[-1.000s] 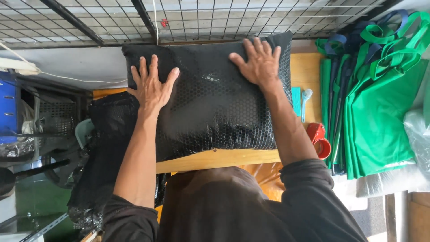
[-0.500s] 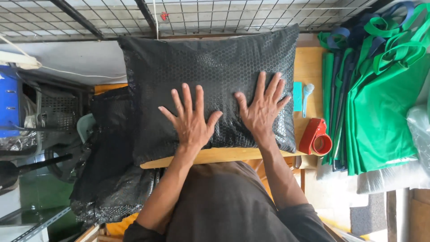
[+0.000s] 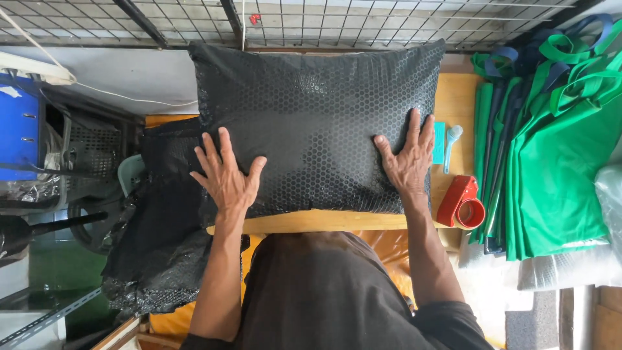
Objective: The person seals a black bubble-wrapped package by hand using a red tape dispenser, applying tape to the edge and smoothing it down across the top.
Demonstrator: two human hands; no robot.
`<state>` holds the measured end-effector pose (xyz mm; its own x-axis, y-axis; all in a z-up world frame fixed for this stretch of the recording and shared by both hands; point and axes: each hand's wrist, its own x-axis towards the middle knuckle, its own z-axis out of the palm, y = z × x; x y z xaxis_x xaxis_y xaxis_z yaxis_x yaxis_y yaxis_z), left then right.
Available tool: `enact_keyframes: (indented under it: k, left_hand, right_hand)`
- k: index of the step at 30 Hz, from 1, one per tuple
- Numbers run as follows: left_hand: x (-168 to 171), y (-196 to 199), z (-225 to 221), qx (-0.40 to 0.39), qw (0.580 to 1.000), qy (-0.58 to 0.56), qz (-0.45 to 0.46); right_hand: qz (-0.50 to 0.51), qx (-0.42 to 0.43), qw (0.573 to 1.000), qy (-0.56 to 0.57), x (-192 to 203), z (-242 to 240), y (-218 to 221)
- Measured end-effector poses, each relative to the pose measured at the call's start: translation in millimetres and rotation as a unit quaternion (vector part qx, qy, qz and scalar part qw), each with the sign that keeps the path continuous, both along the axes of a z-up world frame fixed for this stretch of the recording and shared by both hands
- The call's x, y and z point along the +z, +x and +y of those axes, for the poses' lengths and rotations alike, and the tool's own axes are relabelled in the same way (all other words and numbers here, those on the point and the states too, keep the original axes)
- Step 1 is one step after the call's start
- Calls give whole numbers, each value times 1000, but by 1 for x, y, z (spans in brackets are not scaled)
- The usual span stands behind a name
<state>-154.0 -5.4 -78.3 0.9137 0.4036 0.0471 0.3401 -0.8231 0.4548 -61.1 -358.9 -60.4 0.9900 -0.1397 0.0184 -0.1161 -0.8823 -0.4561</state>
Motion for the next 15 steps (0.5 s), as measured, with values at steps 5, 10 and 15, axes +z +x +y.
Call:
enact_keyframes:
  k: [5, 10, 15]
  left_hand:
    - [6, 6, 9, 35, 997, -62, 28]
    - [11, 10, 18, 40, 992, -106, 49]
    - [4, 13, 35, 61, 983, -162, 66]
  right_hand:
    - [16, -30, 998, 51, 1, -4, 2]
    - [37, -48, 994, 90, 15, -4, 2]
    - [66, -65, 987, 133, 25, -3, 5]
